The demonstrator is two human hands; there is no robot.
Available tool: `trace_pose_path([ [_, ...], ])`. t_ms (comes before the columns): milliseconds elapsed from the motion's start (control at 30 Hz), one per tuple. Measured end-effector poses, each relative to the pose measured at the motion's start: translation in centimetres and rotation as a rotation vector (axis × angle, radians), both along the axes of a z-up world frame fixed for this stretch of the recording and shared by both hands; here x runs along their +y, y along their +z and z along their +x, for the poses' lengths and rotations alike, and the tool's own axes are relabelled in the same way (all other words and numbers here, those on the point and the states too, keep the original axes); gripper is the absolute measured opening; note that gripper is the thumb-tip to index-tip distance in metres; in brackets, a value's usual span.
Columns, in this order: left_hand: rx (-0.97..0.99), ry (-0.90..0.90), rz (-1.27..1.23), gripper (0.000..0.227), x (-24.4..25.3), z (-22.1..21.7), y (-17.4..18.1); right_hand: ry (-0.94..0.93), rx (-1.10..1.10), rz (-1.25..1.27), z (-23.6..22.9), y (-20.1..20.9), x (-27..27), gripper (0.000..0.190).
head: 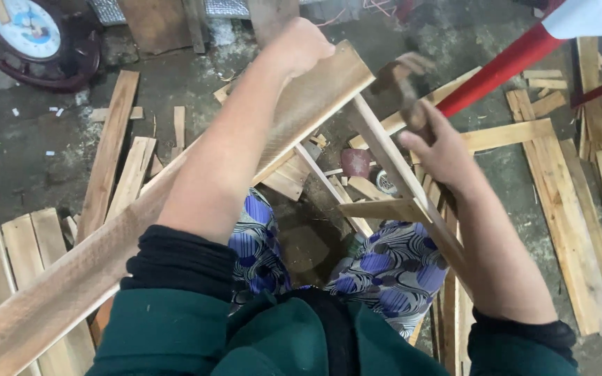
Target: Attaching wooden slats to a frame using a hammer and nails
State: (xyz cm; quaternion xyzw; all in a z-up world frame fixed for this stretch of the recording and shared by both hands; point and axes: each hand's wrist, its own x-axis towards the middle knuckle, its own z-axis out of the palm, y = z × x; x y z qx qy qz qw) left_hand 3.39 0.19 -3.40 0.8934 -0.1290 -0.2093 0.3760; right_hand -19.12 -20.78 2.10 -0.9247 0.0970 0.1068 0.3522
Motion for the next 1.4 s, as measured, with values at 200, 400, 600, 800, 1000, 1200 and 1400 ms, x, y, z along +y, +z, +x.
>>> trace_pose_path([
  [200,0.066,-0.002,-0.145,0.054,0.7,-1.3,1.7,0.088,-0.28,-0.078,0.6,4.8,0.7,0.063],
  [400,0.087,0.002,-0.103,0.028,1.5,-2.1,2.7,0.105,-0.196,-0.015,2.6,3.2,2.8,0.028],
  [600,-0.189,-0.244,-0.191,0.031,0.4,2.6,-7.9,-0.043,-0.096,-0.175,3.2,2.6,3.4,0.063],
  [800,-0.067,-0.026,0.006,0.042,-0.2,-3.5,0.3,-0.046,-0.1,-0.195,2.3,2.3,3.0,0.063],
  [1000,0.257,0.165,-0.022,0.04,-0.5,-11.4,11.5,0.043,-0.17,-0.159,2.1,0.6,1.9,0.062],
  [1200,0.034,0.078,-0.002,0.03,-1.5,-3.9,0.0,0.034,-0.129,-0.124,2.0,2.3,2.9,0.063],
  [1400,-0.211,-0.003,-0.038,0.041,-1.8,0.0,-5.6,-0.043,-0.135,-0.214,3.2,1.9,2.4,0.063],
])
